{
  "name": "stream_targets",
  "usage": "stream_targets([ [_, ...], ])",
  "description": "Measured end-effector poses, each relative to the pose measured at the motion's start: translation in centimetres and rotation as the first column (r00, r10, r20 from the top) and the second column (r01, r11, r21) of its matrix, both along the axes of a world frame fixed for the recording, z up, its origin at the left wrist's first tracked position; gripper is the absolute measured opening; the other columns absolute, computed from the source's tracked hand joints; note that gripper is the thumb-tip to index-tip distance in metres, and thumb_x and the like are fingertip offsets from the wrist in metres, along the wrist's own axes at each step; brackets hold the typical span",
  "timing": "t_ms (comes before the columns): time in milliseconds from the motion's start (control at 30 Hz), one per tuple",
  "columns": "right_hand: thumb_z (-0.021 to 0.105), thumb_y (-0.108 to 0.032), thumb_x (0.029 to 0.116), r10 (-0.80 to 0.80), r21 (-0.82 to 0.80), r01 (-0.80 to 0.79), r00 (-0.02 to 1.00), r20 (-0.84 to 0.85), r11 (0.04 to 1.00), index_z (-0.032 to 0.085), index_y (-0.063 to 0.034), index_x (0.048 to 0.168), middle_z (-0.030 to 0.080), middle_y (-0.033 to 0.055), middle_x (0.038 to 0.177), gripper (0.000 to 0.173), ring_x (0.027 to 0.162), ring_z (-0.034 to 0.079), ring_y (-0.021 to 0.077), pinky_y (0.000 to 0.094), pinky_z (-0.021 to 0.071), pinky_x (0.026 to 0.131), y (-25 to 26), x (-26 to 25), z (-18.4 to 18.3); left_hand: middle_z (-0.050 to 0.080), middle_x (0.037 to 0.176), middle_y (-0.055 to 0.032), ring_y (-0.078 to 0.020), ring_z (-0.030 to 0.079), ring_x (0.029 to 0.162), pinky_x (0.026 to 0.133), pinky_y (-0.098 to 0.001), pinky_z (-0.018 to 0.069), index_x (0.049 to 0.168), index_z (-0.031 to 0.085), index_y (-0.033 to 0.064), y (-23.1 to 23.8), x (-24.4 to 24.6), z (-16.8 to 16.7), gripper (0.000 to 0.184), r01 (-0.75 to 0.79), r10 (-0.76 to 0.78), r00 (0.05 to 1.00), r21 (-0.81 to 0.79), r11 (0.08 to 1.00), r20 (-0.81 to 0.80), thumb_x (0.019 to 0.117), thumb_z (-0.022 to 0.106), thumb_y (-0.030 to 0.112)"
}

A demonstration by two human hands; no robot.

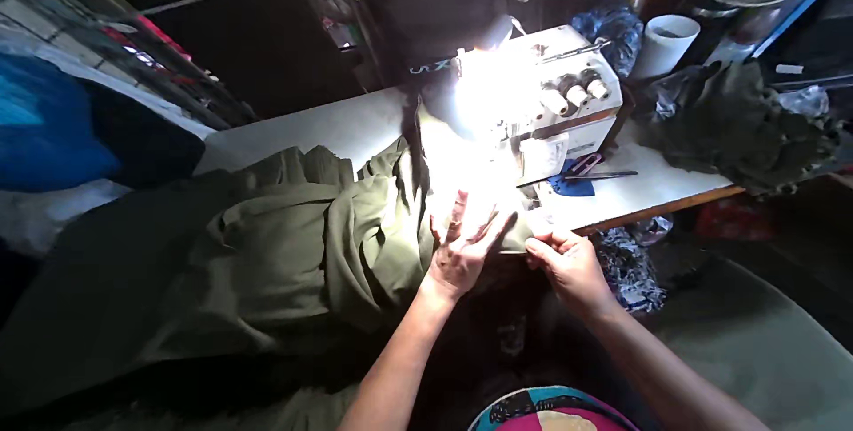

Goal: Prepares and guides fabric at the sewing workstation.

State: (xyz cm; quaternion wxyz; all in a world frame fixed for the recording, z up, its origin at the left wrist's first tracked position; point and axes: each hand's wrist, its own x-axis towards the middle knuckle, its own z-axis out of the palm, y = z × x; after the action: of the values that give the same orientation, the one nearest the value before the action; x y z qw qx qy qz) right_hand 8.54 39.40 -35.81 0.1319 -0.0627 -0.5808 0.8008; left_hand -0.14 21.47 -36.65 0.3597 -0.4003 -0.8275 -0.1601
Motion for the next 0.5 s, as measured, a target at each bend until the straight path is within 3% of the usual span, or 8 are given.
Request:
stream_targets([
  [33, 0.069, 0.003, 0.0894, -0.025, 0.002, 0.025, 1.000, -0.013, 1.000, 0.066, 0.0022, 0.099, 0.070, 0.0052, 0.075, 0.010, 0.064, 0.066, 0.0114, 0.0277, 0.0593, 0.063, -0.2, -0.5, -0.3, 0.066, 0.138, -0.0021, -0.0290, 0.056, 0.136, 0.114, -0.0537, 0.0407, 0.138, 0.066, 0.0287, -0.4, -0.1, 0.4, 0.054, -0.011, 0.012, 1.000, -0.047, 0.999, 0.021, 0.0935, 0.060, 0.000],
  [67, 0.070, 0.003, 0.0882, -0.045, 0.023, 0.046, 0.998, -0.040, 0.999, 0.064, 0.0022, 0.104, 0.069, 0.0051, 0.076, 0.017, 0.064, 0.067, 0.0121, 0.0281, 0.0594, 0.063, -0.3, -1.2, -0.5, 0.072, 0.125, -0.0040, -0.0284, 0.068, 0.117, 0.100, -0.0528, 0.0523, 0.134, 0.070, 0.0250, -0.5, -0.5, 0.8, 0.050, -0.022, 0.022, 1.000, -0.045, 0.999, 0.014, 0.0924, 0.060, -0.001],
  [100, 0.071, 0.003, 0.0871, -0.063, 0.058, 0.067, 0.995, -0.074, 0.996, 0.063, 0.0030, 0.109, 0.070, 0.0059, 0.078, 0.023, 0.065, 0.068, 0.0131, 0.0284, 0.0596, 0.062, -0.4, -2.1, -0.4, 0.075, 0.115, -0.0076, -0.0314, 0.071, 0.107, 0.094, -0.0582, 0.0525, 0.126, 0.073, 0.0209, -0.5, -0.9, 1.3, 0.043, -0.036, 0.037, 0.999, -0.024, 0.999, 0.024, 0.0920, 0.060, -0.001],
  [167, 0.072, 0.001, 0.0874, -0.081, 0.178, 0.109, 0.985, -0.155, 0.978, 0.063, 0.0019, 0.109, 0.071, 0.0059, 0.083, 0.023, 0.068, 0.068, 0.0127, 0.0275, 0.0603, 0.063, -0.3, -4.2, 0.2, 0.071, 0.120, -0.0157, -0.0416, 0.062, 0.121, 0.110, -0.0736, 0.0308, 0.121, 0.074, 0.0156, -0.4, -1.7, 3.2, 0.034, -0.103, 0.110, 0.983, -0.055, 0.993, 0.147, 0.0947, 0.056, 0.004],
  [233, 0.071, -0.004, 0.0908, -0.086, 0.319, 0.155, 0.972, -0.221, 0.935, 0.070, -0.0017, 0.102, 0.072, 0.0042, 0.085, 0.011, 0.071, 0.068, 0.0104, 0.0266, 0.0601, 0.067, -0.1, -6.3, 1.0, 0.058, 0.141, -0.0230, -0.0462, 0.041, 0.142, 0.117, -0.0729, 0.0142, 0.127, 0.069, 0.0069, 0.2, -2.7, 6.5, 0.035, -0.193, 0.267, 0.887, -0.225, 0.955, 0.376, 0.0959, 0.054, 0.007],
  [333, 0.069, -0.012, 0.0955, -0.149, 0.564, 0.245, 0.966, -0.210, 0.789, 0.074, -0.0052, 0.099, 0.072, 0.0033, 0.086, 0.010, 0.074, 0.069, 0.0081, 0.0269, 0.0601, 0.071, -0.3, -8.4, 2.2, 0.045, 0.152, -0.0272, -0.0483, 0.031, 0.147, 0.116, -0.0732, 0.0152, 0.138, 0.059, -0.0015, 0.5, -5.6, 8.3, 0.045, -0.239, 0.360, 0.830, -0.311, 0.920, 0.426, 0.0952, 0.062, 0.012],
  [467, 0.065, -0.006, 0.0924, -0.174, 0.779, 0.308, 0.951, -0.255, 0.546, 0.072, 0.0019, 0.106, 0.069, 0.0142, 0.087, 0.017, 0.077, 0.068, 0.0233, 0.0430, 0.0588, 0.073, -0.7, -8.3, 3.4, 0.033, 0.166, -0.0057, -0.0400, 0.014, 0.156, 0.113, -0.0803, 0.0089, 0.154, 0.046, 0.0238, 1.5, -11.6, 8.7, 0.065, -0.325, 0.539, 0.764, -0.509, 0.797, 0.355, 0.0942, 0.066, 0.040],
  [500, 0.063, -0.007, 0.0931, -0.164, 0.808, 0.292, 0.957, -0.241, 0.513, 0.071, 0.0021, 0.104, 0.067, 0.0145, 0.086, 0.016, 0.076, 0.068, 0.0246, 0.0437, 0.0585, 0.072, -0.8, -8.0, 3.5, 0.032, 0.167, -0.0062, -0.0417, 0.011, 0.157, 0.113, -0.0814, 0.0058, 0.156, 0.043, 0.0229, 1.4, -12.9, 8.4, 0.066, -0.335, 0.561, 0.760, -0.542, 0.771, 0.329, 0.0959, 0.063, 0.041],
])
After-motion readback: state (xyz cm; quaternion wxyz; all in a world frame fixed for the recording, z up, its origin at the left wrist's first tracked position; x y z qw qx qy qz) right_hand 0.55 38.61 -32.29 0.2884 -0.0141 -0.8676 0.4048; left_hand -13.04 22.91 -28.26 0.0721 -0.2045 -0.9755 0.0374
